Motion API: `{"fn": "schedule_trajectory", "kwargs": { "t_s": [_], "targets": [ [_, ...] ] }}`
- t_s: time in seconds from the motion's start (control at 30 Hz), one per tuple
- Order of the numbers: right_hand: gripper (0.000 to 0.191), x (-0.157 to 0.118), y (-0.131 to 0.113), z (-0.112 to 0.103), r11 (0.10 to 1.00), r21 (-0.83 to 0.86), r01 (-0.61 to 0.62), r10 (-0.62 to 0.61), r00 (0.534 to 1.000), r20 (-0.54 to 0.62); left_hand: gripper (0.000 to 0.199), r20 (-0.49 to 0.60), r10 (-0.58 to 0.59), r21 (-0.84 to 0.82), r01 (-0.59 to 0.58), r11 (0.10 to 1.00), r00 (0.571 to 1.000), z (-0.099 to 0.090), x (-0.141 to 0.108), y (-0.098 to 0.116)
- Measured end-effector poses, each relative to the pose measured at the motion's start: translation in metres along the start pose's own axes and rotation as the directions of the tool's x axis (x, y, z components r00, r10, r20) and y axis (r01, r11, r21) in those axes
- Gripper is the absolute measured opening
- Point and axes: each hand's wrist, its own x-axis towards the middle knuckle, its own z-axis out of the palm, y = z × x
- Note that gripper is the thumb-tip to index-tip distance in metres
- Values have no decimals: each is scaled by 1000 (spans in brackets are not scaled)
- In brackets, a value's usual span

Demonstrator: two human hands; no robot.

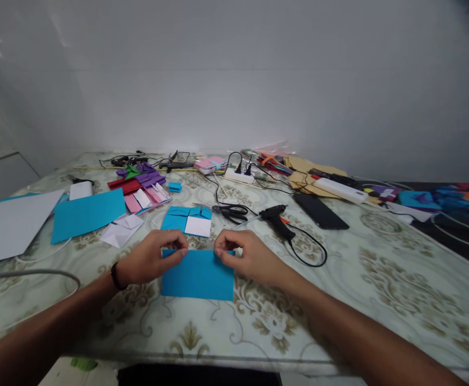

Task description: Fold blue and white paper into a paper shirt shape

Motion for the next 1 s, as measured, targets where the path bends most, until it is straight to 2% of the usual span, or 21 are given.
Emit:
{"fn": "schedule_trajectory", "kwargs": {
  "t_s": [0.17,0.4,0.53,0.73,1.0],
  "targets": [
    [11,1,-1,-4,1000,-24,11,-11,999,-39,20,-67,-1,30,3,1000,998,-2,1,-1],
    [9,2,3,-2,999,19,-27,29,995,-96,19,-197,-62,34,70,997,978,-2,0,-6],
    [7,3,6,-2,999,37,-31,35,994,-104,19,-209,-63,26,70,997,976,-3,0,-8],
    [9,2,4,-1,1000,23,-7,8,998,-59,22,-155,-53,-1,54,999,986,-3,1,-5],
    [11,0,3,6,999,27,-22,21,999,36,21,26,-28,-21,29,999,999,2,0,-6]
  ]
}}
